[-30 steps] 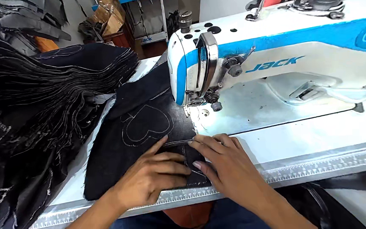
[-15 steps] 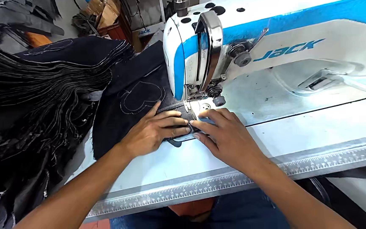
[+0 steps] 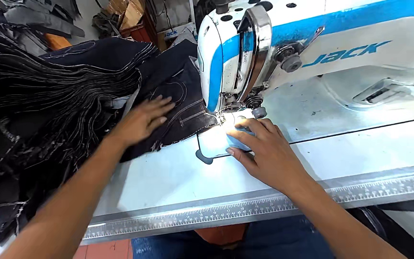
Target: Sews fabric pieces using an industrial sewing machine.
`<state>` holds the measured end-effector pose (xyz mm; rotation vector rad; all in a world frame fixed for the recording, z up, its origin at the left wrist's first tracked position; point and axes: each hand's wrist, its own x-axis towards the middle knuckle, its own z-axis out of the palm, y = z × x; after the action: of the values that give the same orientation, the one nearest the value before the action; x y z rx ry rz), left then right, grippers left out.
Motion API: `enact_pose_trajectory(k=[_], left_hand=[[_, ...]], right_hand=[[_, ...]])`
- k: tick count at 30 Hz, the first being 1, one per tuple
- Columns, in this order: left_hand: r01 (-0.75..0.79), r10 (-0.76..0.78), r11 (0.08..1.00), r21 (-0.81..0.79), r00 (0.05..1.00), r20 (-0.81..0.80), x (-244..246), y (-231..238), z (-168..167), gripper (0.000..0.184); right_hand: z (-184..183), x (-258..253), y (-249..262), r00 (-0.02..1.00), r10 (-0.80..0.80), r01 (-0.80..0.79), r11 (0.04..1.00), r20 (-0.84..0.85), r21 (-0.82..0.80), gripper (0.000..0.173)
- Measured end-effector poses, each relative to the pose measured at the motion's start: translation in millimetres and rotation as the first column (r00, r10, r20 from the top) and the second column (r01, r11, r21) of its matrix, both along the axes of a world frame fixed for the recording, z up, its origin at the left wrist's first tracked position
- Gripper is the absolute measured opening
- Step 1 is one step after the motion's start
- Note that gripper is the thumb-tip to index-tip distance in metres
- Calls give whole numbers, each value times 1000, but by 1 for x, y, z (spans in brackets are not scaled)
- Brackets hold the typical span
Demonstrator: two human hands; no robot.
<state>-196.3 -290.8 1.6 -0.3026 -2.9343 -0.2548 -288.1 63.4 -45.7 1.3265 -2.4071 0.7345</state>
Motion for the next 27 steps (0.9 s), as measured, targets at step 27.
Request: enact_pose_trajectory(k=[27], left_hand=[[189, -178, 969, 156, 981, -84, 77, 138, 0, 29]], right_hand=[[-6, 38, 54, 910, 388, -354, 911, -149, 213, 66]])
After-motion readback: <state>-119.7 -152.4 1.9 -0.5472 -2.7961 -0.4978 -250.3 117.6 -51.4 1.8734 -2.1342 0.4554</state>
